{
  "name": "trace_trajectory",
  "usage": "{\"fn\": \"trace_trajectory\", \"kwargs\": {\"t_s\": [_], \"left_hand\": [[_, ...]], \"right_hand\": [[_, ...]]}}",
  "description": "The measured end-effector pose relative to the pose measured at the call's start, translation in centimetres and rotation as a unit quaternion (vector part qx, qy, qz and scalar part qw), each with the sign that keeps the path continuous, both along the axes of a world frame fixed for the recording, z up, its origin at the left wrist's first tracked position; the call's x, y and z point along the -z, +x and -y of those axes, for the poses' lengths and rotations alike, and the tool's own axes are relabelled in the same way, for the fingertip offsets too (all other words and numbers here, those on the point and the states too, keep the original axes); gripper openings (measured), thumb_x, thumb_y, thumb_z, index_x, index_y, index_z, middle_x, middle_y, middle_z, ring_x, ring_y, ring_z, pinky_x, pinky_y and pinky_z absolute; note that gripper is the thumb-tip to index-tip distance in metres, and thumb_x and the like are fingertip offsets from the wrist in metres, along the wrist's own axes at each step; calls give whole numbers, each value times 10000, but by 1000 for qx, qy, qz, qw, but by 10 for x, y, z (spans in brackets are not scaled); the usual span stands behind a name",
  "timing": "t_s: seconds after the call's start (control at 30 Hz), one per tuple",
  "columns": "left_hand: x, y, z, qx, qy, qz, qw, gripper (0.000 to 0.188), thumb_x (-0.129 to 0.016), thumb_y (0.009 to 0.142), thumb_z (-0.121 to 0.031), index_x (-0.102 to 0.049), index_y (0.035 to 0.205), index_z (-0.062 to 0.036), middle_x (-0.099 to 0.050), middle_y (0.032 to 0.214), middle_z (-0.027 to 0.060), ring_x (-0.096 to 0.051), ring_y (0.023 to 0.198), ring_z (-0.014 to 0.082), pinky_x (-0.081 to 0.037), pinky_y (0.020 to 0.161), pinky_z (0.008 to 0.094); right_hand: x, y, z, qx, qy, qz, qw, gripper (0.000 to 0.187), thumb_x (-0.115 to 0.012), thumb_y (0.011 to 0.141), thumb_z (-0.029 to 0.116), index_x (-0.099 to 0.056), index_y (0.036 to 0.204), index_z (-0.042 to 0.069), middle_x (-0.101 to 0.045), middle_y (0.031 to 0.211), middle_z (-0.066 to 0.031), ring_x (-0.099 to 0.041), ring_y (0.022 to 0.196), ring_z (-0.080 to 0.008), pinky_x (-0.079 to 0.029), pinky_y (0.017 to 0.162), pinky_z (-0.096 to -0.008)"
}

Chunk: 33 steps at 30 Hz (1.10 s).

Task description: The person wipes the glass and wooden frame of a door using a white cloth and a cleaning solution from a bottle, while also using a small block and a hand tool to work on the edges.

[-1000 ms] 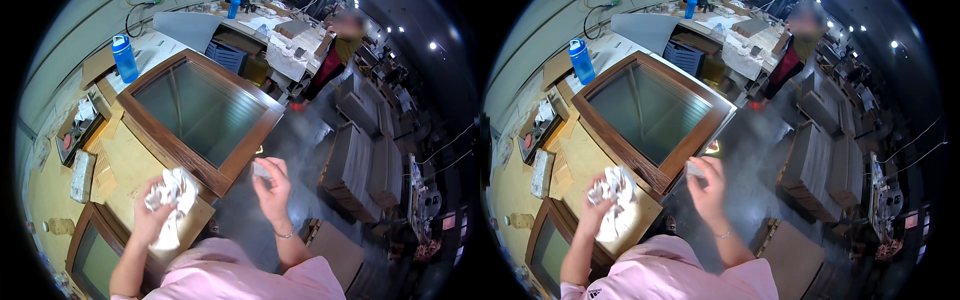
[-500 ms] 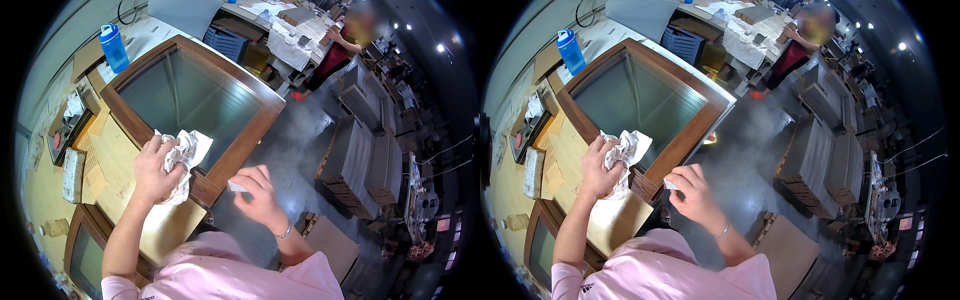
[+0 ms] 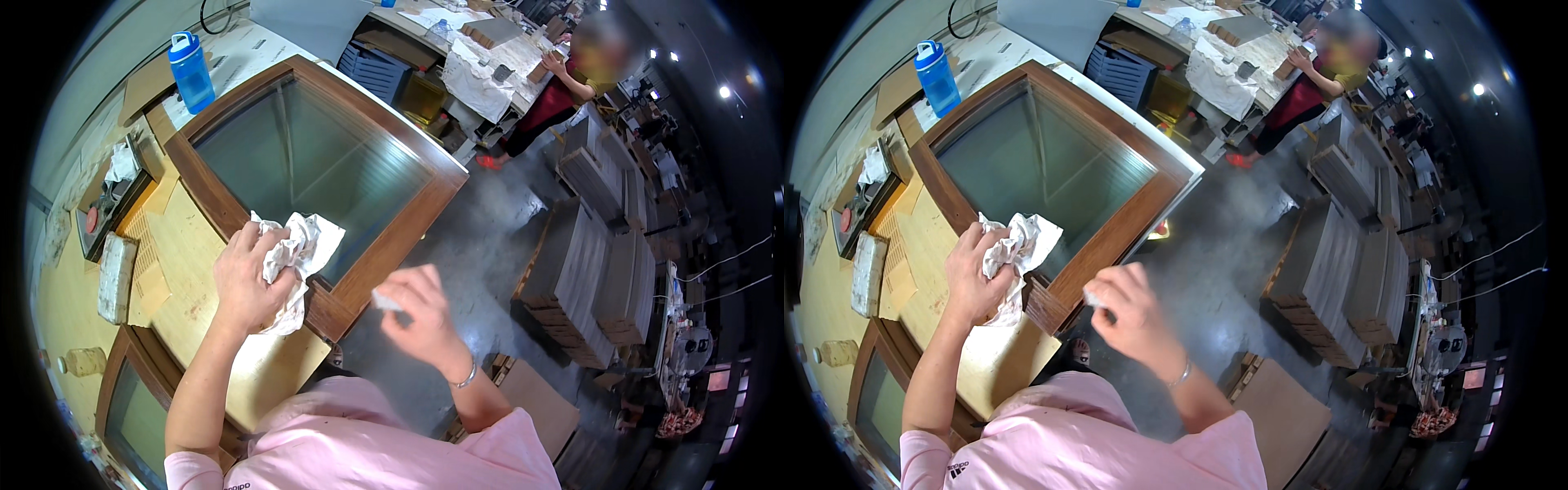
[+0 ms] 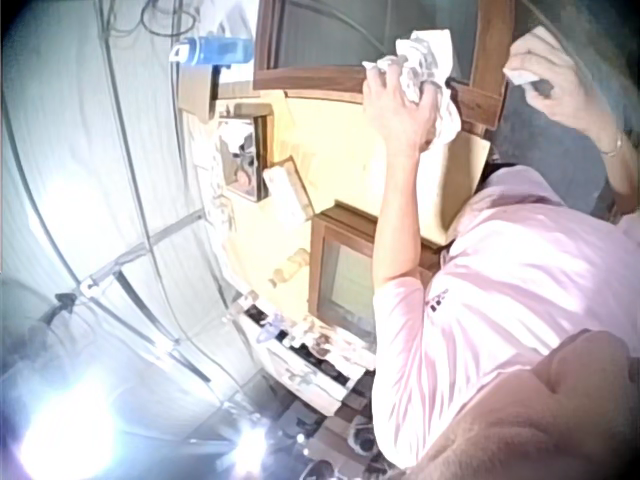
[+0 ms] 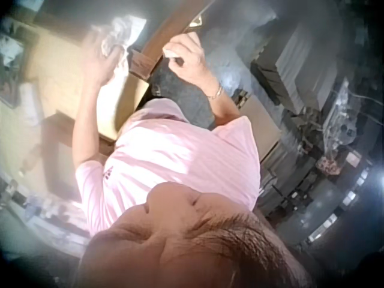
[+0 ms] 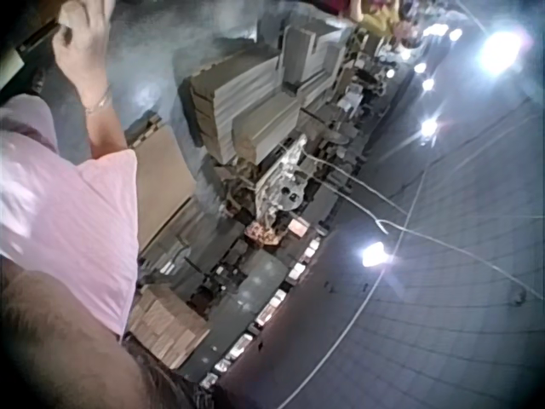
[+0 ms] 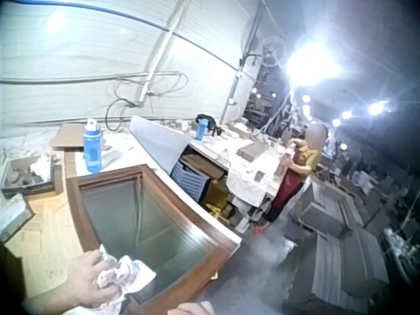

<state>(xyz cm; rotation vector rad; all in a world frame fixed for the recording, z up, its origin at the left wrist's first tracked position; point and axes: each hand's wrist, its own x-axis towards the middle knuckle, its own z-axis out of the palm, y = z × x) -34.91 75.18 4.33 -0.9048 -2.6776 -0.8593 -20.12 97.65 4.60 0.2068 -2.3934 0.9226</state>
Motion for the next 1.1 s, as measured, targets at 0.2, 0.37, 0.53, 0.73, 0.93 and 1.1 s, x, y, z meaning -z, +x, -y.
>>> {"fn": "trace_trajectory", "kwargs": {"t_s": [0.2,0.37,0.53,0.73,0.93,1.1], "left_hand": [[-1,2,-1,-5,14,5,1000,415,-714,645,-180,-693,1056,-122,-573,986,85,-596,940,302,-509,784,426],[-2,2,-1,-3,7,3,1000,407,-712,640,-168,-686,1043,-115,-572,982,87,-596,937,303,-505,779,428],[-2,3,-2,-4,13,0,1000,414,-713,637,-163,-684,1046,-108,-569,976,95,-594,929,313,-501,775,436],[-8,6,-2,0,16,-3,1000,435,-669,646,-81,-660,1080,-57,-552,940,148,-596,905,364,-498,798,436],[-62,6,-32,97,56,86,990,413,-706,750,-33,-678,1155,-103,-678,1038,126,-658,978,320,-533,827,418],[-81,-16,-145,241,0,-15,970,346,-718,842,-169,-672,1181,-123,-674,1093,101,-623,1057,301,-521,876,413]], "right_hand": [[11,-11,-22,43,18,1,999,372,-687,631,-71,-665,984,43,-621,1001,-98,-559,915,-313,-509,770,-406],[18,-34,-66,106,33,-27,993,340,-670,647,-95,-676,960,37,-632,978,-105,-559,894,-299,-483,766,-381],[22,-55,-108,185,58,-37,980,293,-654,664,-75,-669,938,29,-628,970,-101,-560,898,-296,-482,778,-378],[30,-90,-152,290,-70,-80,951,240,-678,766,-33,-655,1000,14,-616,994,-103,-585,887,-263,-486,794,-349],[19,-164,-172,235,-53,-67,968,230,-691,814,28,-642,1039,27,-633,1038,-154,-623,970,-353,-495,865,-407],[25,-206,-168,225,-186,-7,957,211,-692,818,23,-654,1026,17,-674,993,-182,-656,928,-337,-509,845,-399]]}}
